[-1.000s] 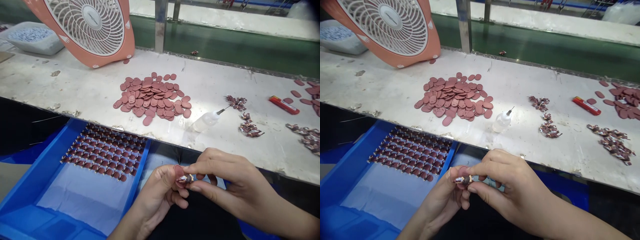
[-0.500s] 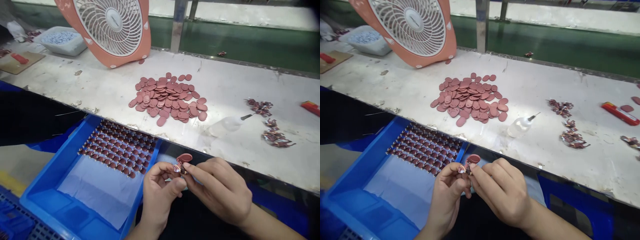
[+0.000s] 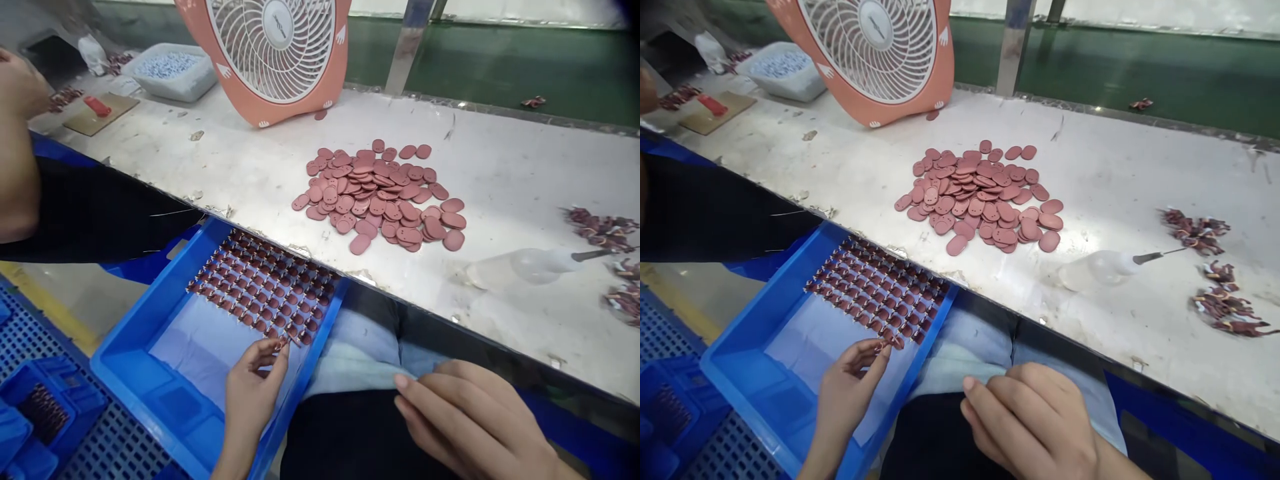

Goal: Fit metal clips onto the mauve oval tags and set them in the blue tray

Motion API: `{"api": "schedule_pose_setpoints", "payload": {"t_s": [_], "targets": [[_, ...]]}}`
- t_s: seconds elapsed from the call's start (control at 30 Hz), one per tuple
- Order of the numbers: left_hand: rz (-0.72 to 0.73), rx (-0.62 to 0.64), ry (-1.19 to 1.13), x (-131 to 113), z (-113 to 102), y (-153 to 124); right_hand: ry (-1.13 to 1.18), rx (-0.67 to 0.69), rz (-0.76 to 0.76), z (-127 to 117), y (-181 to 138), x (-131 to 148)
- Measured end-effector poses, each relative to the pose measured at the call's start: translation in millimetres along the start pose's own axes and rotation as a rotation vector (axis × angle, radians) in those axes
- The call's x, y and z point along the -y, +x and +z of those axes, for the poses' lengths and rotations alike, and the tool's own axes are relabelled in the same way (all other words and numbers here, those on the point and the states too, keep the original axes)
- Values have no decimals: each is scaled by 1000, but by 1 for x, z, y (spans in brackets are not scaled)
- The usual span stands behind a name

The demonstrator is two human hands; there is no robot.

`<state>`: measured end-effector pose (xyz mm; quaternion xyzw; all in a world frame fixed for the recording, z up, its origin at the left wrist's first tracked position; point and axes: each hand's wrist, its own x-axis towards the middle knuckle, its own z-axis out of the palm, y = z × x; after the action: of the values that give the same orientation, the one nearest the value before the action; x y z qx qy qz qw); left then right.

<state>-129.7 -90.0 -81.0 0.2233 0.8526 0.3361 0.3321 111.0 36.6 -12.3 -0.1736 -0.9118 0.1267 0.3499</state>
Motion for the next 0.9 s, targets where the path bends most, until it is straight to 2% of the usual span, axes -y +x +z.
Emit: {"api": "schedule_pose_setpoints", "payload": {"t_s": [0.13,0.27,0.7,0.8,0.9], "targets": [[-18,36,245,36,3,11,-15,24,27,-1,-12,-7],[-24,70,397,50,16,17,-4,27,36,0,-14,-7],[31,110,498,61,28,28,-17,-18,85,-3,-20,-8],[68,80,485,59,24,24,-37,-29,104,-8,-24,-12],[142,-11,465,45,16,18,-107,-111,175,-16,-33,-21]]}}
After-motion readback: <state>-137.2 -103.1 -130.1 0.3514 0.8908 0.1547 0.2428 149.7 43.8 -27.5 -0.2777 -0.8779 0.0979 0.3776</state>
